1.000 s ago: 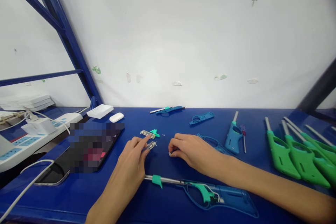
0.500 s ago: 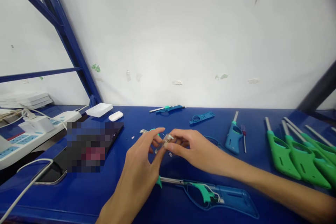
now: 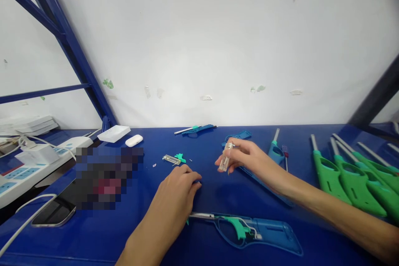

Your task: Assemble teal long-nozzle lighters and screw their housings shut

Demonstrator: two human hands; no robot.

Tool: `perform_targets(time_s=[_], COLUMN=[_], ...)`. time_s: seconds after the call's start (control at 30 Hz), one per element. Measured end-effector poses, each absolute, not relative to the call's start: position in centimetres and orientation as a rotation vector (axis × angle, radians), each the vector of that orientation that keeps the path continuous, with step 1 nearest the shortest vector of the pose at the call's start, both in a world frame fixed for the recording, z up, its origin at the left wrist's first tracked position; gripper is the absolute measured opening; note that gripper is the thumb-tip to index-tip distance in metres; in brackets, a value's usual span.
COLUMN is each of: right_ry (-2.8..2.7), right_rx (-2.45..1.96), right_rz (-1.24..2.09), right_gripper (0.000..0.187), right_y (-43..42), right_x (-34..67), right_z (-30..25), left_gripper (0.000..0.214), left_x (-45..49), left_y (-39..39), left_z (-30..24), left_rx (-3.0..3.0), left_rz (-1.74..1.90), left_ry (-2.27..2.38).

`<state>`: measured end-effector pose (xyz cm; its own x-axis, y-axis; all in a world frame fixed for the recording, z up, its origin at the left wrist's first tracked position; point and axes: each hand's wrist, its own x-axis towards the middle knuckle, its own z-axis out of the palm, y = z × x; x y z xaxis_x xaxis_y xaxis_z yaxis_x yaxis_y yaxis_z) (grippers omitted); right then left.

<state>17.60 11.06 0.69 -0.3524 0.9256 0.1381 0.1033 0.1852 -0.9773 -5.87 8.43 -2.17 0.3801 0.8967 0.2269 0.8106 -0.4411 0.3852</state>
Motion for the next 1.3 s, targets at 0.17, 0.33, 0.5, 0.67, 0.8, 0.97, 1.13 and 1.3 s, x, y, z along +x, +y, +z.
perform_targets(time_s=[0.17,0.33,0.5,0.67,0.8,0.97,1.13,1.3], right_ry=[-1.62,-1.629,-1.66,-1.785,-1.955,-2.053,-2.059,-2.052], right_rx=[-0.955,-0.973,-1.034,-1.077,-1.005,-0.95,-0.942,-0.924], right_rz=[1.314,1.276,1.15,0.95,0.864,0.836,0.839,0.847], right_gripper=[0.027,0.033,0.037,0.036,0.028,0.022,0.022,0.025], right_y=[10.6,10.2,9.8,8.3,6.6,6.0,6.3,6.2], right_x=[17.2,17.4,17.5,16.8,16.3,16.1,15.8,15.7], right_z=[0.5,1.0,0.7,-0.1,-0.3,-0.9,-1.2,-1.2], left_gripper=[0.025,0.028,0.019,0.019,0.019,0.02,0.019,0.015], left_x=[-5.1,-5.1,-5.2,-5.3,-5.2,-4.9,-4.8,-4.8], left_y=[8.8,8.7,7.6,6.1,5.6,5.5,5.4,5.3], left_z=[-1.8,-2.1,-1.2,0.2,0.6,0.8,1.0,1.1], left_rx=[2.43,2.395,2.236,1.937,1.744,1.621,1.604,1.616], left_rz=[0.495,0.591,0.874,1.152,1.262,1.281,1.279,1.293], left_ry=[1.581,1.595,1.492,1.324,1.235,1.149,1.118,1.094])
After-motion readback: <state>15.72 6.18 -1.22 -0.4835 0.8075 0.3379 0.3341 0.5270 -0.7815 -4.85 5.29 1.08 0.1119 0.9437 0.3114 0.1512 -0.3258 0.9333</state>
